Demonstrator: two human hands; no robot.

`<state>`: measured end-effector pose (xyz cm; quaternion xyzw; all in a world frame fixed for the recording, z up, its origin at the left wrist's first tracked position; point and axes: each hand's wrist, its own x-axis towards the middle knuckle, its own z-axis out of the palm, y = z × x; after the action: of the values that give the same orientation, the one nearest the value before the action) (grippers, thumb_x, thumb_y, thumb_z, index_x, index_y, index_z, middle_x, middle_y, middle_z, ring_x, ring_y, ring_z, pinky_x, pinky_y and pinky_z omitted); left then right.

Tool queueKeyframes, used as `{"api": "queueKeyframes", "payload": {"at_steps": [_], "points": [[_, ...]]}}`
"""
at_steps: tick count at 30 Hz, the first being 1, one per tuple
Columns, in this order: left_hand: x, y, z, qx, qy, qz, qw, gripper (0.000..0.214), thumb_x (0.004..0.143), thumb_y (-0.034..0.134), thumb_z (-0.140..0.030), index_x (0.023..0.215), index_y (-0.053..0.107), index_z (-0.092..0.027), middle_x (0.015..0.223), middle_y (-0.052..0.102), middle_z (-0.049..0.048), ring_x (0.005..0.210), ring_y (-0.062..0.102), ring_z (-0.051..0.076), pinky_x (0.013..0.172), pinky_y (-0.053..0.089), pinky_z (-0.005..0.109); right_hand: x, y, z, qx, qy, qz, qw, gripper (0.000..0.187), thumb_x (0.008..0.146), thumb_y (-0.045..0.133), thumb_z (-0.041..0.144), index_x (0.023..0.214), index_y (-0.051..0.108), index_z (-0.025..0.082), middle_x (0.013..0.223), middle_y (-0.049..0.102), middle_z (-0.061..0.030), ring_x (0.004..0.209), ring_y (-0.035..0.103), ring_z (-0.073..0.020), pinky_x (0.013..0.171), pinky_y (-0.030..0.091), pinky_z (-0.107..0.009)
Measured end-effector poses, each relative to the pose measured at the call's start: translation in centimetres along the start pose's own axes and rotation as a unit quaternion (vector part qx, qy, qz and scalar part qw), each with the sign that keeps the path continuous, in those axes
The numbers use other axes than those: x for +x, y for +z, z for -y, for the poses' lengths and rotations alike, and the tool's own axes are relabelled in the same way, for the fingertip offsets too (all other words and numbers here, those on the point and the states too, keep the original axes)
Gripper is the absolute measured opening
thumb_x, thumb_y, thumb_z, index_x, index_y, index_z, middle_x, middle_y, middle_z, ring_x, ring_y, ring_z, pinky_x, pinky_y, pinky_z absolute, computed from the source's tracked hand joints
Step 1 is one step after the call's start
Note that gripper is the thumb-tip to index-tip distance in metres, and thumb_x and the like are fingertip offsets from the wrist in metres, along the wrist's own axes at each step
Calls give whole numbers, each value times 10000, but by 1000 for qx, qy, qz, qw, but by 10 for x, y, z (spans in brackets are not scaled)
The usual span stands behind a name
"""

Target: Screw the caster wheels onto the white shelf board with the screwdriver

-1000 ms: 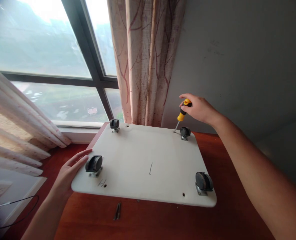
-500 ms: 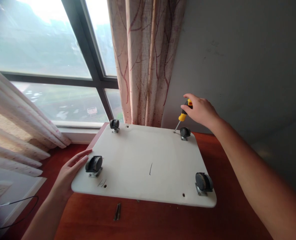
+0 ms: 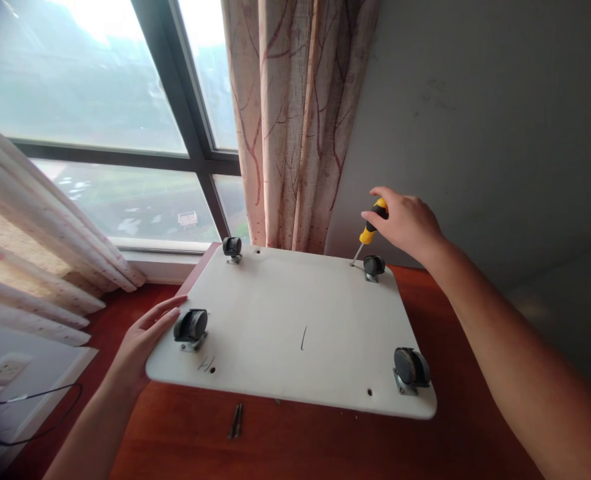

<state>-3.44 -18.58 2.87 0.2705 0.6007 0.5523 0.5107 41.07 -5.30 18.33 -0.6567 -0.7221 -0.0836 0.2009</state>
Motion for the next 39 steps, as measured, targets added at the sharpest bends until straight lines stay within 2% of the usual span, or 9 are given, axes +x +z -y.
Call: {"api": "queueKeyframes", "payload": {"at_steps": [4,7,10,17,22,25,30,33,39], "points": [[0,-1,1,-2,2,0,1000,627,592,915,-400,1150,722,-188,873,764,38,598,684,153,497,531,199,0,5,6,-50,21,-13,998,479,902,531,524,1270,619,230,1134,710,-171,981,664,-376,771,498,-468],[1,-1,2,-3,-1,0,1000,635,587,918,-398,1153,722,-185,869,763,39,595,682,150,494,529,196,5,8,-2,56,-34,31,997,441,884,538,378,1302,586,247,1239,687,-119,1068,650,-323,848,509,-439],[0,0,2,-6,1,-1,1000,629,583,918,-400,1141,726,-183,852,760,33,579,672,139,481,515,185,7,5,-10,136,-64,81,985,425,873,536,335,1292,590,287,1218,706,-51,1014,666,-263,839,518,-389],[-1,1,1,6,7,-5,1000,632,600,903,-405,1161,726,-175,841,764,51,573,676,164,479,516,215,-1,2,3,-59,21,-4,998,497,901,513,554,1268,628,239,1096,723,-140,928,665,-343,731,484,-425],[0,0,0,13,11,-4,1000,627,609,898,-400,1170,729,-176,848,771,62,589,694,190,485,532,235,5,3,1,44,-38,28,998,425,863,538,355,1270,617,257,1177,712,-96,1026,658,-299,840,501,-412],[0,-1,1,11,10,-4,1000,630,613,896,-398,1177,727,-177,860,774,68,594,699,193,487,537,237,8,1,-3,93,-49,64,992,454,836,557,308,1286,608,280,1129,731,-57,976,674,-262,834,510,-379],[1,-2,2,18,14,-5,1000,648,608,894,-418,1185,727,-175,842,772,67,593,702,202,478,532,239,2,1,6,-58,-4,-4,998,467,875,564,489,1271,635,250,1015,736,-118,894,666,-319,708,471,-388],[2,-2,3,19,14,-3,1000,675,607,893,-433,1209,717,-182,830,770,61,581,700,201,472,529,237,-1,2,13,-84,2,-6,996,449,887,543,543,1222,651,264,1028,734,-118,885,662,-320,673,449,-375],[5,-4,4,14,9,2,1000,690,603,898,-424,1217,710,-175,845,770,66,589,700,191,491,539,231,4,-1,4,72,-42,74,994,445,817,599,313,1261,612,272,1152,729,-44,986,665,-252,831,493,-361]]}}
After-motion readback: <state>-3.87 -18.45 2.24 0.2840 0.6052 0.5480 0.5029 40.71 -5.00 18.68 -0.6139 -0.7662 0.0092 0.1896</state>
